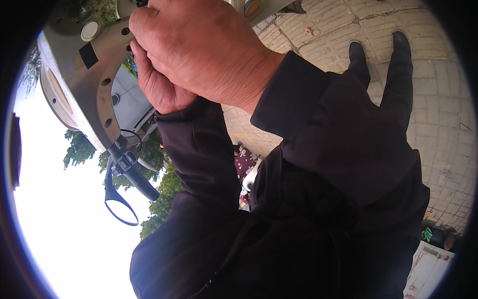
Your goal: The person uses a screwdriver to loosen and remove screws from the front panel of a scooter's handlebar assembly. They repeatedly insert the screwdriver, turn it, and remove screws, then reinsert the screwdriver to continue the process.
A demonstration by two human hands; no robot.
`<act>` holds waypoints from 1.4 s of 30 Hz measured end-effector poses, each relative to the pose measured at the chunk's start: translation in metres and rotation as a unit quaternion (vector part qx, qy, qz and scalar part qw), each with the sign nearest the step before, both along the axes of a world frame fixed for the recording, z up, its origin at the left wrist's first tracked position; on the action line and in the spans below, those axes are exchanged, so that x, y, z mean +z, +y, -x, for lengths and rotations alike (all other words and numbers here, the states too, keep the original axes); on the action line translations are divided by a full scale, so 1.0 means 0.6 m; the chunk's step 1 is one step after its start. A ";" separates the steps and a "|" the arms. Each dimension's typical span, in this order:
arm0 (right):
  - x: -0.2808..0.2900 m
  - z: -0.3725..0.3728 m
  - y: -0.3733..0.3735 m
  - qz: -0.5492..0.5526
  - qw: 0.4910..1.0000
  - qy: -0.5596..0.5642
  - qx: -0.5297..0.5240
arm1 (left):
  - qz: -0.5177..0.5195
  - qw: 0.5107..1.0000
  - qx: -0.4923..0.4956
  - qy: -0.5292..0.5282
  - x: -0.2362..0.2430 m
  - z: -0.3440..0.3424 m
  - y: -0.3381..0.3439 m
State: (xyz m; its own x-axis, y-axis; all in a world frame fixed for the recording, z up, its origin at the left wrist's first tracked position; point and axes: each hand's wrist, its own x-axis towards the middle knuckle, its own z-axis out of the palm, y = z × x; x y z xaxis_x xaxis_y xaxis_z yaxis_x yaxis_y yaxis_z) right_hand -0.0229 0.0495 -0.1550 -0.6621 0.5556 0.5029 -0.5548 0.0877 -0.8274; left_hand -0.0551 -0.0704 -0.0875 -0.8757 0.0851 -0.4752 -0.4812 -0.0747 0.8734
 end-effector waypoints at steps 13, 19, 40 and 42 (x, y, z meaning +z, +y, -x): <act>0.006 -0.016 -0.008 0.092 0.994 -0.052 0.037 | 0.022 1.000 -0.014 0.017 0.002 -0.004 -0.007; 0.015 -0.030 0.001 0.186 0.970 -0.138 0.080 | 0.028 1.000 -0.007 0.011 -0.001 0.003 -0.009; 0.002 -0.057 -0.059 0.029 0.989 -0.148 -0.009 | 0.074 0.997 0.021 0.033 -0.002 -0.011 -0.023; 0.010 -0.051 -0.061 -0.022 0.990 -0.135 -0.038 | 0.176 0.982 0.015 0.072 0.007 -0.014 -0.007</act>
